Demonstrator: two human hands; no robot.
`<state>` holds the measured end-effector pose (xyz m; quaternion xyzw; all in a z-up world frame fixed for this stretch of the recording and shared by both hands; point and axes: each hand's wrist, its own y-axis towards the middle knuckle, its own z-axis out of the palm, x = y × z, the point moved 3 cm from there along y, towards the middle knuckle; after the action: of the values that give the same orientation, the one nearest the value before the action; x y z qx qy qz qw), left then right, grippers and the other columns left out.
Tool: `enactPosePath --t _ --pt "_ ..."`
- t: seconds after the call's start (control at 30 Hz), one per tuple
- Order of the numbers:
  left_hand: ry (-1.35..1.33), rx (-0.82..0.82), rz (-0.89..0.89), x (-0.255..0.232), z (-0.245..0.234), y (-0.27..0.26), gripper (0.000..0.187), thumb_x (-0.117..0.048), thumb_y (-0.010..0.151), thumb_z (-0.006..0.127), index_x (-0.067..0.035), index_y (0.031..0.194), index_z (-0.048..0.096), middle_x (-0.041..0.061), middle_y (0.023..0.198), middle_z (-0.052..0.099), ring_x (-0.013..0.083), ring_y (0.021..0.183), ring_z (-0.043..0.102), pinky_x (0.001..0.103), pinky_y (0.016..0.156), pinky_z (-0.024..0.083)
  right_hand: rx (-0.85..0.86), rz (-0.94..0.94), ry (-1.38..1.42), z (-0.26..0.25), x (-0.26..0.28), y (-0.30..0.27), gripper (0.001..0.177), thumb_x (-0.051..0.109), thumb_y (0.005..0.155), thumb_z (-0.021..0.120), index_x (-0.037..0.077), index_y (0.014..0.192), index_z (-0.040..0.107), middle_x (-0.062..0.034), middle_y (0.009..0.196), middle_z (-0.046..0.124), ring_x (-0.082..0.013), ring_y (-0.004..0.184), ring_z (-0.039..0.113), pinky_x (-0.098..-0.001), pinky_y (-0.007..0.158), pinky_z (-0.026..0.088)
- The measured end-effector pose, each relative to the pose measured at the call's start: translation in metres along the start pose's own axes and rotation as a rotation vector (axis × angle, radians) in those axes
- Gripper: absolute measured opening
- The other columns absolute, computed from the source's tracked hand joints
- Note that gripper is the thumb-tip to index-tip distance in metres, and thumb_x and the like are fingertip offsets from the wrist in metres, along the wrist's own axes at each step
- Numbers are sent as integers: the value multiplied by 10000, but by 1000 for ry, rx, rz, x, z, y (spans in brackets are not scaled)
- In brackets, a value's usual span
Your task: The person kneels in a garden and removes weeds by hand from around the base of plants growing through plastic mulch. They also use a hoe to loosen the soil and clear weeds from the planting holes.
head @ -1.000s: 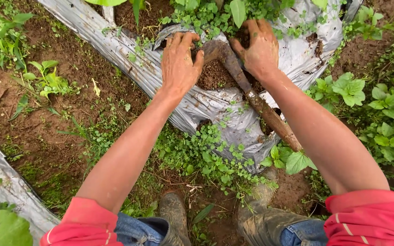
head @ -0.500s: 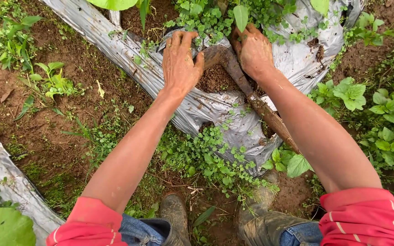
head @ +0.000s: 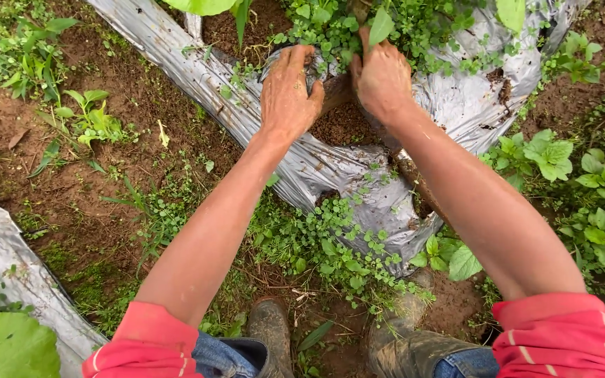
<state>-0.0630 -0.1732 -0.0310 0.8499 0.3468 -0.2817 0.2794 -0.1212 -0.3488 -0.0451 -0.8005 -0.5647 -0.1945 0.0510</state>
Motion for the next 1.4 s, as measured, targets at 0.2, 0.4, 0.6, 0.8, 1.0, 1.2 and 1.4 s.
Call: enactPosePath --t 0.2,0.4,0.6,0.8,1.0,1.2,1.4 --pt "-11 19 -32 3 -2 3 423 -113 872 649 -165 1255 475 80 1049 616 233 862 638 463 811 565 -69 169 -90 13 2 26 432 374 1130 500 -8 1007 659 -197 850 679 -300 661 635 -418 534 571" --pt "-74 45 -101 1 -9 10 426 -117 859 680 -157 1245 505 92 1225 667 184 826 679 409 738 602 -191 -37 -32 -19 36 16 104 96 1072 430 129 1164 467 -162 960 575 -336 760 577 -470 662 476" --pt "-108 72 -151 1 -11 10 425 -103 860 683 -161 1241 504 78 1225 687 173 840 717 409 784 647 -58 3 -96 -2 51 33 410 262 1058 597 27 1338 410 -252 1257 578 -416 1128 612 -610 902 521" --pt "-93 92 -180 -1 -15 9 421 -117 865 686 -165 1242 505 85 1259 661 184 837 706 421 773 616 -27 70 -183 24 48 61 327 101 972 594 77 1291 531 -195 1155 656 -388 1037 635 -536 864 520" --pt "-87 90 -159 5 -11 12 418 -145 870 694 -170 1250 520 42 1221 685 180 862 711 435 790 594 -46 116 -90 31 34 57 548 -136 925 482 0 1455 470 -307 1410 521 -422 1268 534 -536 1041 472" --pt "-90 88 -163 7 -8 16 424 -122 871 693 -158 1251 507 55 1187 674 157 755 644 386 715 608 -218 -18 56 4 45 45 256 -127 930 475 37 1122 515 -188 1022 645 -330 819 667 -397 623 650" --pt "-87 84 -166 8 -8 15 425 -116 861 698 -164 1236 503 54 1161 673 164 788 631 399 725 598 -141 -15 -41 3 42 41 624 -127 892 504 59 1467 348 -232 983 660 -413 822 642 -527 723 549"
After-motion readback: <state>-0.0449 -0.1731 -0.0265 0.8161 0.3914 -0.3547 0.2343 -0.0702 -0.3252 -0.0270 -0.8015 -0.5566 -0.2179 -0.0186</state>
